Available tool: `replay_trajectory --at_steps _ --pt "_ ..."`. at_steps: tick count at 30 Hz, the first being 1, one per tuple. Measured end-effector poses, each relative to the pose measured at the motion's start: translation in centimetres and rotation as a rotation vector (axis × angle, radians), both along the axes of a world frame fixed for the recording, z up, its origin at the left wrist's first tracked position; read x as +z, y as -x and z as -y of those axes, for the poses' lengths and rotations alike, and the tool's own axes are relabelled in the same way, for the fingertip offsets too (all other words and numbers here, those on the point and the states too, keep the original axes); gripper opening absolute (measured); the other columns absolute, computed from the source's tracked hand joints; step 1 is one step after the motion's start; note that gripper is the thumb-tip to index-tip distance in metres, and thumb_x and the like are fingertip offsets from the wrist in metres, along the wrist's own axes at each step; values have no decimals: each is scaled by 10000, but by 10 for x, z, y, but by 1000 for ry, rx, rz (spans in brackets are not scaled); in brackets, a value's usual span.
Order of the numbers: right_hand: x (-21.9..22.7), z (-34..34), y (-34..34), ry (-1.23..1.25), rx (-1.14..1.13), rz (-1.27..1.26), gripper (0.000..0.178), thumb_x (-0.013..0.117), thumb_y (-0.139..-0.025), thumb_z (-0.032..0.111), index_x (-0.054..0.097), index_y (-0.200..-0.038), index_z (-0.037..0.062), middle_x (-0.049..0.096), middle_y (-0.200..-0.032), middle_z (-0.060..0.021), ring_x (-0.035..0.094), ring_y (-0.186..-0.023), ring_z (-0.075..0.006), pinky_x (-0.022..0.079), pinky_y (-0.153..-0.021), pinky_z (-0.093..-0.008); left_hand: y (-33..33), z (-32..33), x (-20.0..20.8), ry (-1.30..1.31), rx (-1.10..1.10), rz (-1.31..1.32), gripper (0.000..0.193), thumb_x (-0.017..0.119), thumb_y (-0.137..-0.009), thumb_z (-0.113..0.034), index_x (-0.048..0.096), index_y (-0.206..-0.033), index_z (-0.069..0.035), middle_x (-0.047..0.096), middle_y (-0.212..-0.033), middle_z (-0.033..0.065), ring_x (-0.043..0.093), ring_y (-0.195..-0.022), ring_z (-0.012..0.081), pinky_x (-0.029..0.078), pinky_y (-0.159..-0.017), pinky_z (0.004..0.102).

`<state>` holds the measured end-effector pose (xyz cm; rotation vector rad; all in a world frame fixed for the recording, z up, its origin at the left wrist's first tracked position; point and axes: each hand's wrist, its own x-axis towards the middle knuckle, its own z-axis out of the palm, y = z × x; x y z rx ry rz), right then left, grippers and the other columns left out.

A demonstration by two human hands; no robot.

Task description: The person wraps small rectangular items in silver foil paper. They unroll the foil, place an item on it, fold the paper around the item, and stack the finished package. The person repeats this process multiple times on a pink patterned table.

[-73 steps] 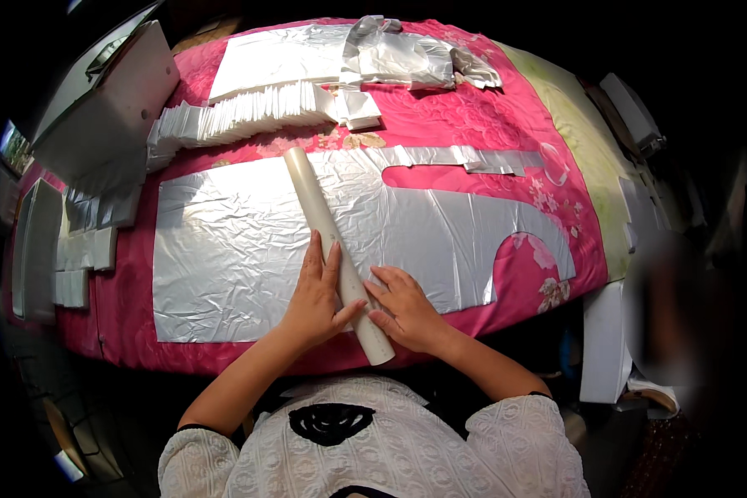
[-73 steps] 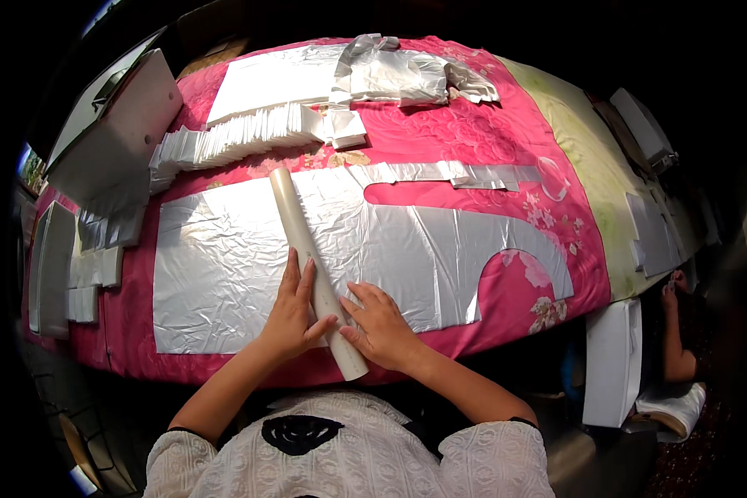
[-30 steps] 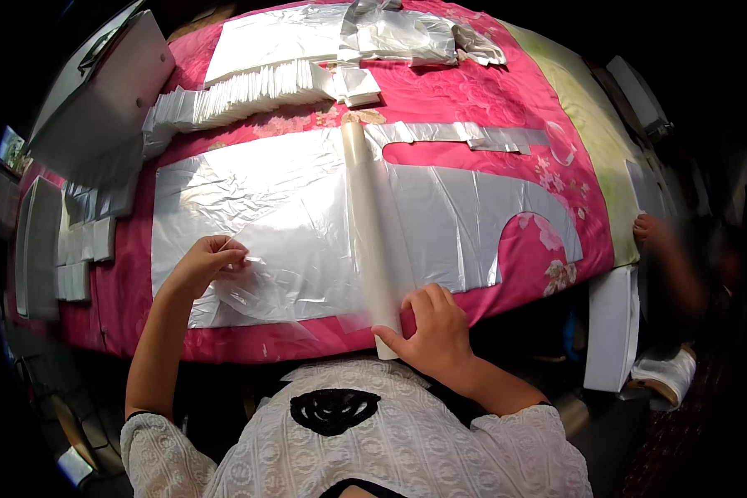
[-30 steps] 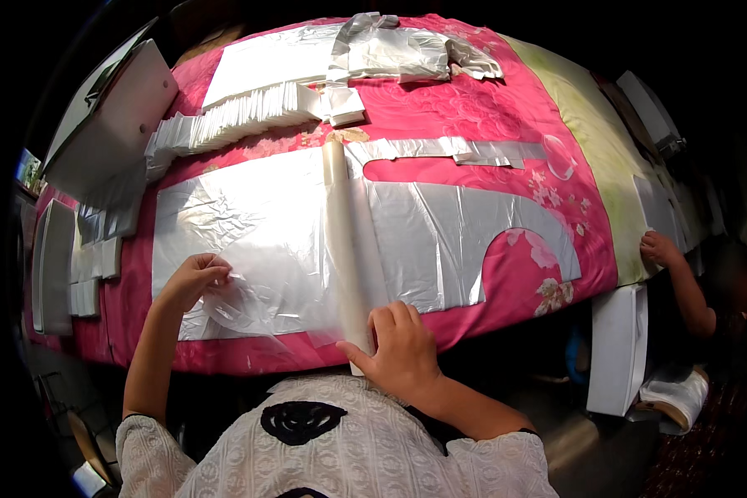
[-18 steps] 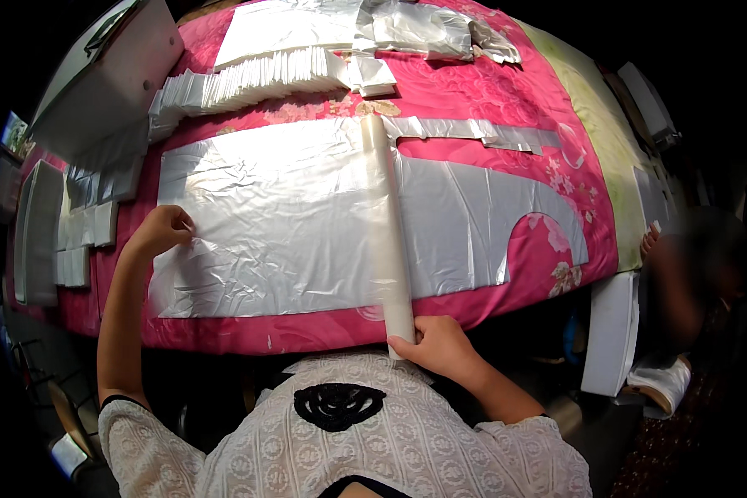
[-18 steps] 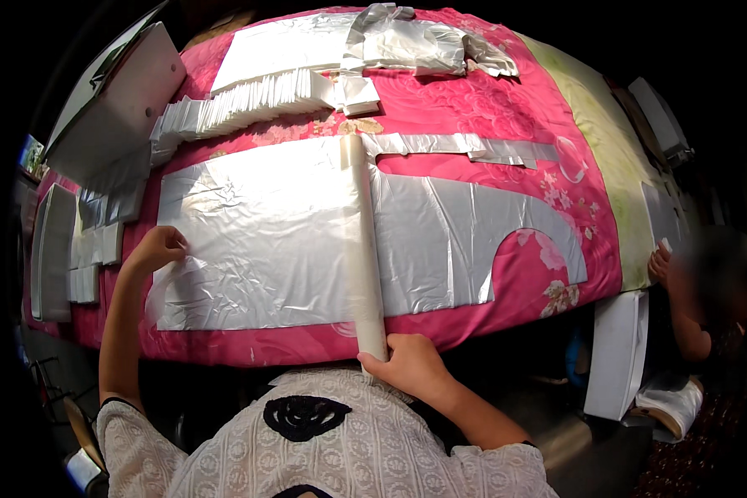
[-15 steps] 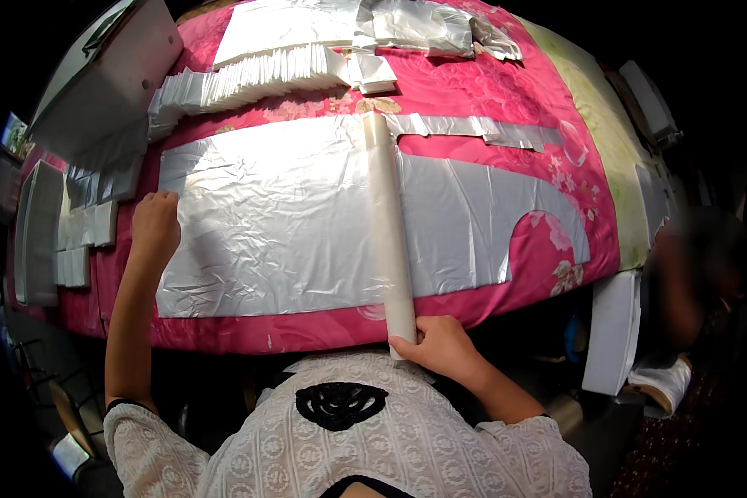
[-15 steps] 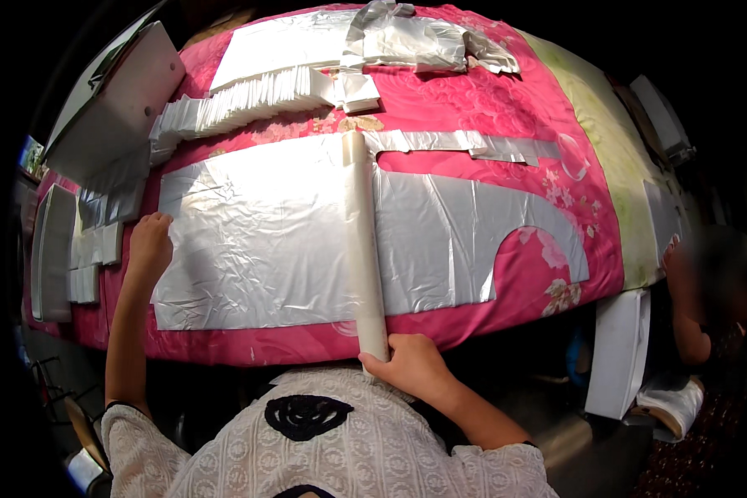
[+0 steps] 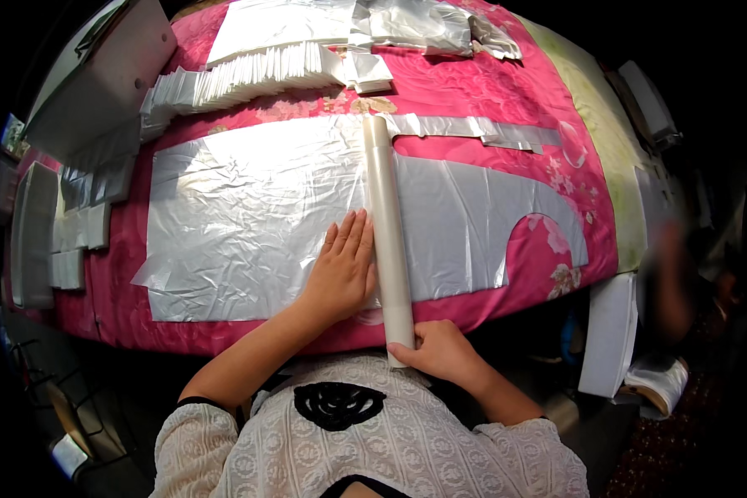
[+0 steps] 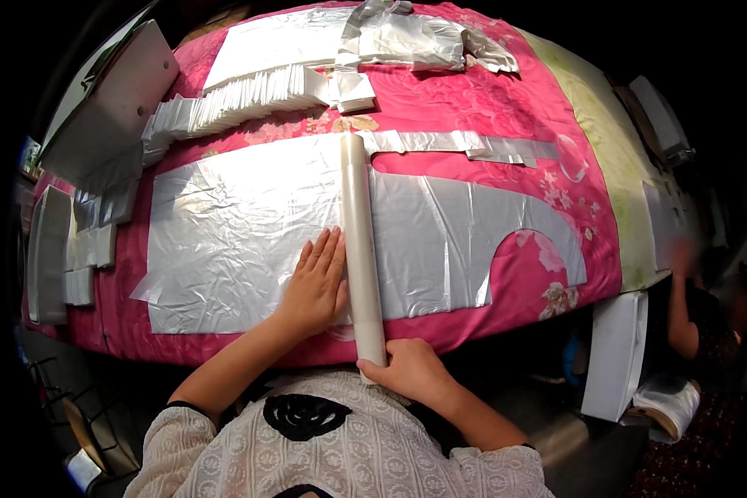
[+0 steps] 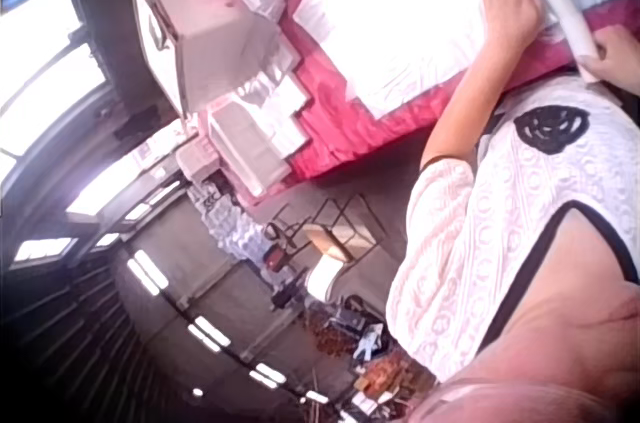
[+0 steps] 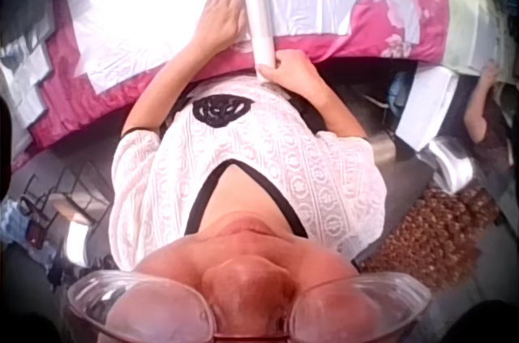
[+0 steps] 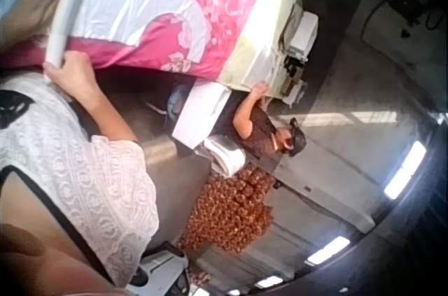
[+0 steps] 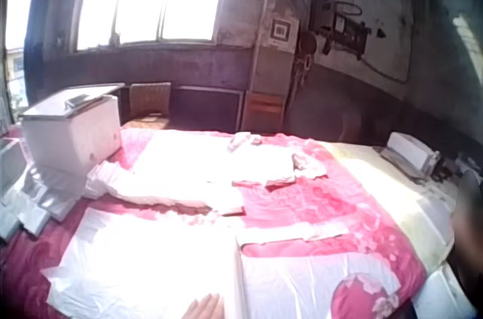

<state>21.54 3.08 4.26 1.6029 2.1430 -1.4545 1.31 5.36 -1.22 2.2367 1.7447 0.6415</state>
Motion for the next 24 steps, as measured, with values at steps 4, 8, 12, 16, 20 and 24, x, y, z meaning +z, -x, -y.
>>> replay_trajectory --at_steps 4,8,12,16,20,24 --pt "1 -8 1 39 105 23 466 677 -732 428 651 -782 -35 624 -636 -136 626 -592 -224 477 -563 -316 0 2 1 29 -3 -40 638 429 -815 -232 269 -1334 102 265 -1403 262 199 -1344 367 128 -1100 470" --pt "8 -34 5 14 79 -59 536 634 -770 488 645 -756 -47 630 -656 -162 633 -613 -272 485 -578 -341 -1 2 -2 35 6 -74 655 415 -810 -253 265 -1331 113 249 -1411 263 190 -1349 361 116 -1104 462" --pt "-12 -109 37 -88 -118 -276 505 599 -824 447 643 -805 -55 623 -638 -122 606 -577 -187 481 -558 -298 -3 2 -1 30 2 -101 665 393 -806 -238 229 -1344 117 231 -1416 268 188 -1347 370 111 -1103 463" --pt "-25 -194 77 264 -331 -587 416 559 -877 389 604 -916 -23 634 -838 -90 606 -729 -140 489 -687 -243 -3 0 -3 29 11 -120 665 390 -808 -248 242 -1339 125 230 -1421 264 170 -1358 355 98 -1109 447" --pt "-34 -241 104 409 -657 -1004 380 533 -896 299 506 -1084 -30 586 -1006 -150 586 -911 -214 494 -791 -306 -2 0 -3 31 9 -126 664 384 -802 -233 235 -1343 123 225 -1424 263 169 -1358 356 97 -1108 446" --pt "-48 -293 88 403 -1020 -1336 359 509 -887 198 421 -1157 -21 538 -1110 -171 548 -1005 -296 461 -876 -415 -2 1 -1 40 5 -124 666 374 -797 -216 217 -1352 117 221 -1423 268 179 -1354 364 101 -1107 449"
